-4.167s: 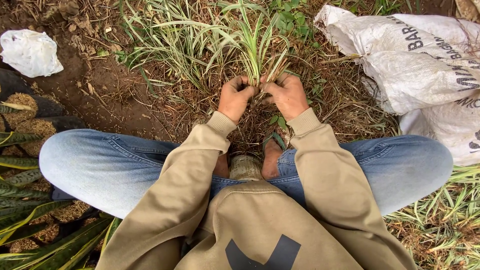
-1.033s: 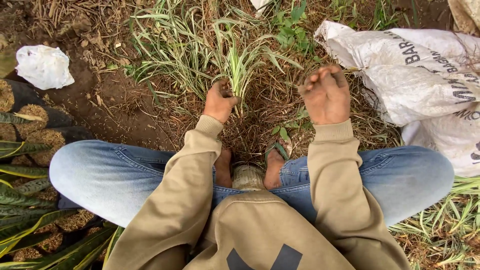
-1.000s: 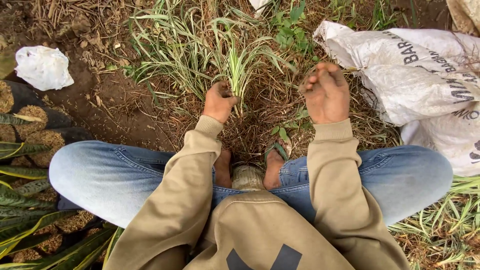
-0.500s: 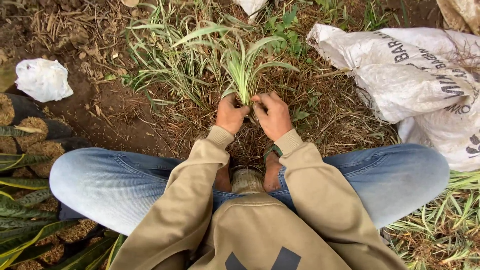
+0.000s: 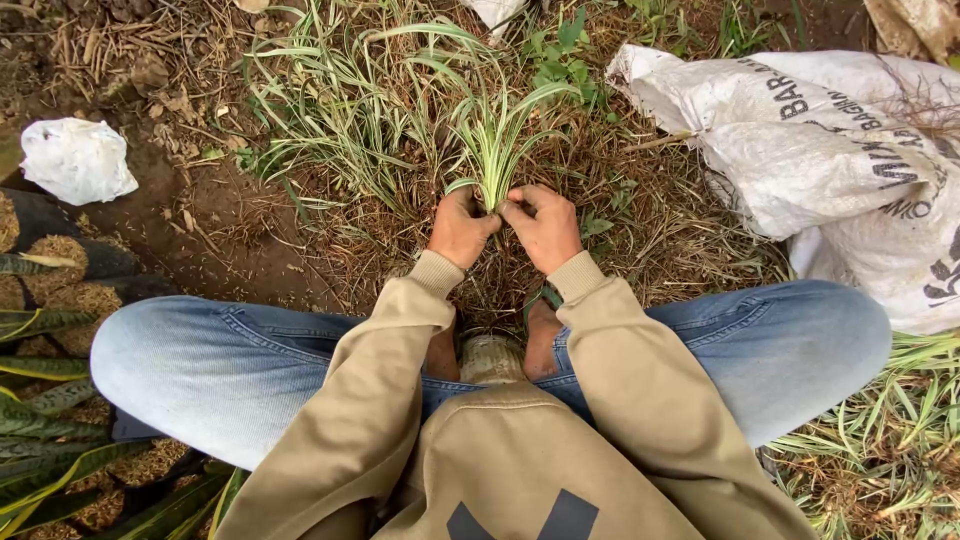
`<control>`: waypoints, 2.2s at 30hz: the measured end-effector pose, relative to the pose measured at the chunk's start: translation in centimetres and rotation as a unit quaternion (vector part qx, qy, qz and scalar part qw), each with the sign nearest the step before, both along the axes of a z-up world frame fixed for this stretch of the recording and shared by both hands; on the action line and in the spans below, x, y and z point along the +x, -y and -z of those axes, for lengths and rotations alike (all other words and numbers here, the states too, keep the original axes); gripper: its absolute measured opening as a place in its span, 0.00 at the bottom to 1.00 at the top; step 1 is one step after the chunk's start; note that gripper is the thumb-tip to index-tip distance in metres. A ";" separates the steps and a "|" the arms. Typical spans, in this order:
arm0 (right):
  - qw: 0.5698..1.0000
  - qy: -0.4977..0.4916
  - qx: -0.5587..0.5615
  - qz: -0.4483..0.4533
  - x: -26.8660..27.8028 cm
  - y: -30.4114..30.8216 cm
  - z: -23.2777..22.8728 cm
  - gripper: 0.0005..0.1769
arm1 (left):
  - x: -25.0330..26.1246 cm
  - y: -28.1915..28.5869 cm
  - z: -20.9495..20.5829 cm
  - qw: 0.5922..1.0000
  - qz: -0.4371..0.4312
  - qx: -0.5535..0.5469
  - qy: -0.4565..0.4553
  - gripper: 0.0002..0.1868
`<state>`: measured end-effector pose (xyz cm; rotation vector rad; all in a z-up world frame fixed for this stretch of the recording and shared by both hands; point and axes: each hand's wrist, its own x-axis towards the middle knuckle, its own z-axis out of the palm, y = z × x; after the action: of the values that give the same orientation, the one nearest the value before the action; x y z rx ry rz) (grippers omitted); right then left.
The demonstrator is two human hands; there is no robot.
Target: Sorting and cleaning small plants by removing dead leaves and separating them by hand.
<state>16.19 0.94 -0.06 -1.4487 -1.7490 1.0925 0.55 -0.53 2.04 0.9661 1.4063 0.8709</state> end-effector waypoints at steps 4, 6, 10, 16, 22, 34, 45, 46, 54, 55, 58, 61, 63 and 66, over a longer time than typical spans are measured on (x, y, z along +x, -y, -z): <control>1.000 -0.014 0.000 -0.008 0.6 -0.2 -0.2 0.06 | 0.1 0.1 0.1 1.000 0.004 0.016 0.002 0.11; 1.000 -0.017 -0.009 -0.012 0.7 -0.3 -0.8 0.07 | 0.0 0.2 0.2 1.000 -0.001 0.021 0.010 0.12; 0.999 -0.035 -0.041 -0.010 1.0 -0.4 -1.3 0.08 | -0.3 0.1 1.3 1.000 -0.013 0.012 0.011 0.12; 0.991 -0.126 -0.052 -0.005 0.7 -0.7 -0.9 0.08 | -0.8 0.0 1.7 0.999 -0.044 -0.013 0.028 0.19; 0.998 -0.052 0.010 -0.023 0.2 -0.2 -2.8 0.09 | -0.5 -0.1 2.6 0.999 -0.049 -0.006 0.018 0.16; 0.997 -0.023 0.029 -0.063 1.3 -0.4 -1.8 0.04 | -0.3 0.0 2.0 0.997 -0.016 0.038 0.068 0.12; 0.931 -0.272 -0.216 -0.112 1.9 -1.1 -2.3 0.07 | -2.3 -1.3 3.9 0.968 -0.198 -0.085 0.126 0.18; 0.923 -0.267 -0.235 -0.147 2.1 -1.3 -2.1 0.07 | -2.0 -1.3 3.3 0.972 -0.202 -0.081 0.092 0.20; 0.918 -0.156 -0.270 -0.247 1.2 -1.0 -2.2 0.10 | -1.7 -1.2 3.2 0.973 -0.220 -0.022 -0.068 0.22; 0.912 -0.132 -0.285 -0.265 1.2 -1.1 -2.7 0.11 | -1.6 -1.3 2.7 0.970 -0.227 -0.030 -0.076 0.16; 0.898 -0.100 -0.319 -0.288 1.0 -1.0 -2.7 0.11 | -1.6 -1.4 3.3 0.967 -0.232 -0.024 -0.101 0.10; 0.892 -0.073 -0.345 -0.282 1.4 -0.2 -5.5 0.12 | -6.1 -2.7 8.6 0.957 -0.280 -0.006 -0.074 0.09; 0.894 -0.052 -0.348 -0.276 1.9 -0.5 -7.5 0.13 | -8.3 -3.5 9.3 0.943 -0.332 0.003 -0.026 0.09; 0.920 -0.125 -0.330 -0.170 2.2 -1.4 -7.3 0.16 | -7.9 -2.5 5.4 0.933 -0.342 0.081 0.073 0.18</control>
<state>18.36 2.32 7.20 -1.2935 -1.5453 2.1064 -7.38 1.92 -3.36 0.4995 1.5765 1.5607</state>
